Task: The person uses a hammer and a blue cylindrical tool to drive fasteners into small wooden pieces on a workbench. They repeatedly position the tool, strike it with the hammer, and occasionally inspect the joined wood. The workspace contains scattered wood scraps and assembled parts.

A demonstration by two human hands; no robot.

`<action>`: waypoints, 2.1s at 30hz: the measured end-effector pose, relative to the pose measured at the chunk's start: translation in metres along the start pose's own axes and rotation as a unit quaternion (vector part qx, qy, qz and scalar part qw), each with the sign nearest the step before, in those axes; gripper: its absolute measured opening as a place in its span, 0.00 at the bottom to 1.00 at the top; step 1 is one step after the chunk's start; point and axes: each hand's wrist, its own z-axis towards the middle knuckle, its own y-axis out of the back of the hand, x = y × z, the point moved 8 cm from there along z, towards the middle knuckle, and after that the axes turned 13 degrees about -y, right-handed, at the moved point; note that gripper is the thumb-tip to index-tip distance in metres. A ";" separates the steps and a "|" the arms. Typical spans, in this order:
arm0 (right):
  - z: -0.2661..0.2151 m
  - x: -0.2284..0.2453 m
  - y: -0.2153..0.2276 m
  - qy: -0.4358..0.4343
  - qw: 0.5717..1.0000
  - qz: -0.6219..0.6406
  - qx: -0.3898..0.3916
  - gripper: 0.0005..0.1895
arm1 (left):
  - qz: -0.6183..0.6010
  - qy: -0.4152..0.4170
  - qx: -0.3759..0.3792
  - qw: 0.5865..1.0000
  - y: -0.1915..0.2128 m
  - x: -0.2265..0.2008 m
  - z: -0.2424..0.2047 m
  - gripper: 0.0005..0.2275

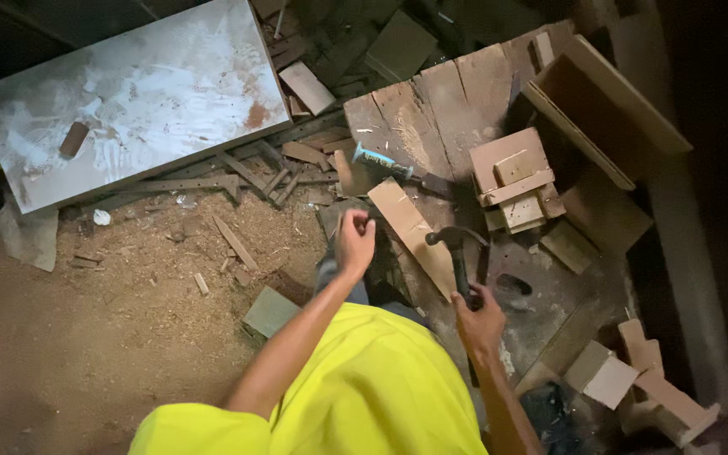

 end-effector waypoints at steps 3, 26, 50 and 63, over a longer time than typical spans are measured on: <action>0.002 -0.005 0.006 0.021 0.999 0.028 -0.013 0.25 | 0.139 -0.175 0.011 0.975 0.003 -0.046 0.050 0.12; 0.001 -0.045 0.004 -0.136 0.975 0.158 0.073 0.23 | -0.003 -0.009 0.033 0.999 -0.030 -0.059 0.173 0.15; -0.006 -0.035 0.009 -0.105 0.961 0.243 0.085 0.24 | -0.267 -0.242 0.320 0.876 -0.045 -0.219 0.043 0.17; -0.013 -0.031 0.016 -0.117 0.971 0.192 0.085 0.23 | -0.271 -0.248 0.342 0.865 -0.055 -0.231 0.036 0.18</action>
